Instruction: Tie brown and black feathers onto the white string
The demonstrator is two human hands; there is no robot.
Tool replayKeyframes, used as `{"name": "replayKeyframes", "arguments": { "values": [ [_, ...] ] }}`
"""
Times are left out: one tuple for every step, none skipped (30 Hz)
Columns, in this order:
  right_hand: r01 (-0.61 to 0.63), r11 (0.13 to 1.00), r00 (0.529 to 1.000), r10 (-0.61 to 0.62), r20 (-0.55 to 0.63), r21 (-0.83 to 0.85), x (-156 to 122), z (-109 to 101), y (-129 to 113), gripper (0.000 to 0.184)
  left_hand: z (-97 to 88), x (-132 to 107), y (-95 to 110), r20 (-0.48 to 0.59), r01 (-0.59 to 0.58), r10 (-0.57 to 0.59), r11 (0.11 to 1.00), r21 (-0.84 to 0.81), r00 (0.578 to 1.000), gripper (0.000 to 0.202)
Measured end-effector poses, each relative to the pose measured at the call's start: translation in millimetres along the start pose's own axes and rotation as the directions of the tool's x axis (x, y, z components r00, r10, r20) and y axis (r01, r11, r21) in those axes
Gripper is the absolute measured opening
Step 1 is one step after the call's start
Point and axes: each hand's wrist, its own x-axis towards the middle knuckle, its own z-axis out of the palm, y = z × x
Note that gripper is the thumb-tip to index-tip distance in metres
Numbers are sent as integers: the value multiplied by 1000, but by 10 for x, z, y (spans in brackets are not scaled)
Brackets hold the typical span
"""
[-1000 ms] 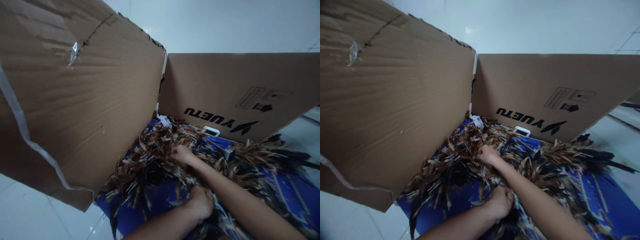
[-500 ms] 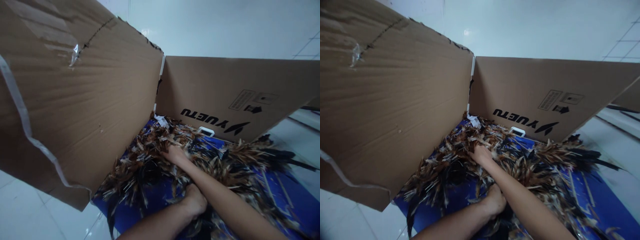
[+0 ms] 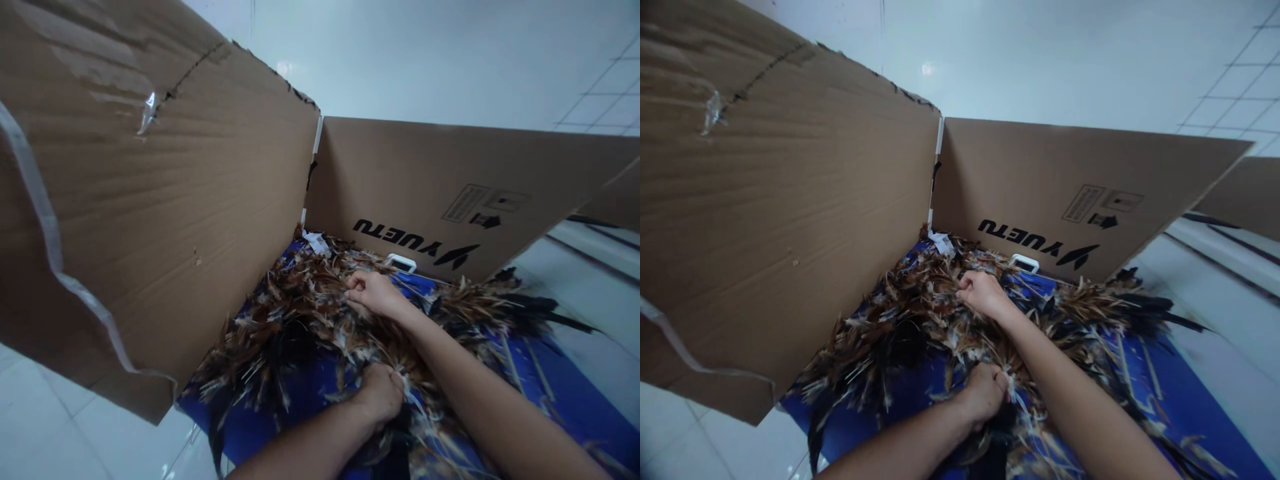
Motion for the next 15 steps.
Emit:
{"name": "replayKeyframes", "arguments": {
  "values": [
    [25,1000,1000,-25,-4,-14,-40,-57,-11,18,-9,-16,20,-11,2,-2,1000,19,1000,27],
    [49,999,999,-49,-10,-24,-77,-106,-20,22,-17,-29,35,-26,5,-4,999,38,1000,28],
    [67,997,998,-67,-19,-32,-111,-148,-26,25,-21,-39,46,-44,6,-3,999,52,999,28],
    [79,996,996,-80,-27,-34,-141,-183,-28,24,-23,-43,50,-41,2,0,999,48,999,28],
    [81,996,996,-82,-27,-22,-166,-211,-26,21,-23,-43,47,-39,-2,4,999,40,999,27],
    [71,997,997,-71,-13,7,-187,-230,-18,16,-21,-39,39,-37,-12,14,999,32,999,27],
    [46,998,999,-47,15,53,-205,-242,-5,12,-18,-32,28,-37,-26,27,999,25,999,26],
    [4,993,999,-10,52,119,-221,-245,11,10,-15,-24,15,-38,-39,40,999,20,998,26],
    [-47,979,995,29,90,199,-237,-242,31,11,-13,-16,4,-42,-53,54,998,14,998,25],
    [-100,953,990,67,121,287,-254,-232,52,12,-11,-9,-5,-45,-63,63,998,9,997,26],
    [-150,917,984,104,141,369,-273,-219,74,12,-10,-4,-11,-47,-68,68,998,4,997,26],
    [-191,879,978,136,156,436,-295,-206,96,11,-10,0,-13,-48,-68,67,998,-2,997,26],
    [-221,843,973,158,167,490,-320,-194,115,11,-11,3,-12,-46,-63,62,998,-9,997,26],
    [-237,811,970,169,173,534,-349,-189,131,10,-12,4,-10,-44,-59,58,998,-16,997,27],
    [-241,782,970,173,171,574,-383,-190,144,10,-13,6,-8,-40,-57,56,998,-23,998,27]
  ]
}}
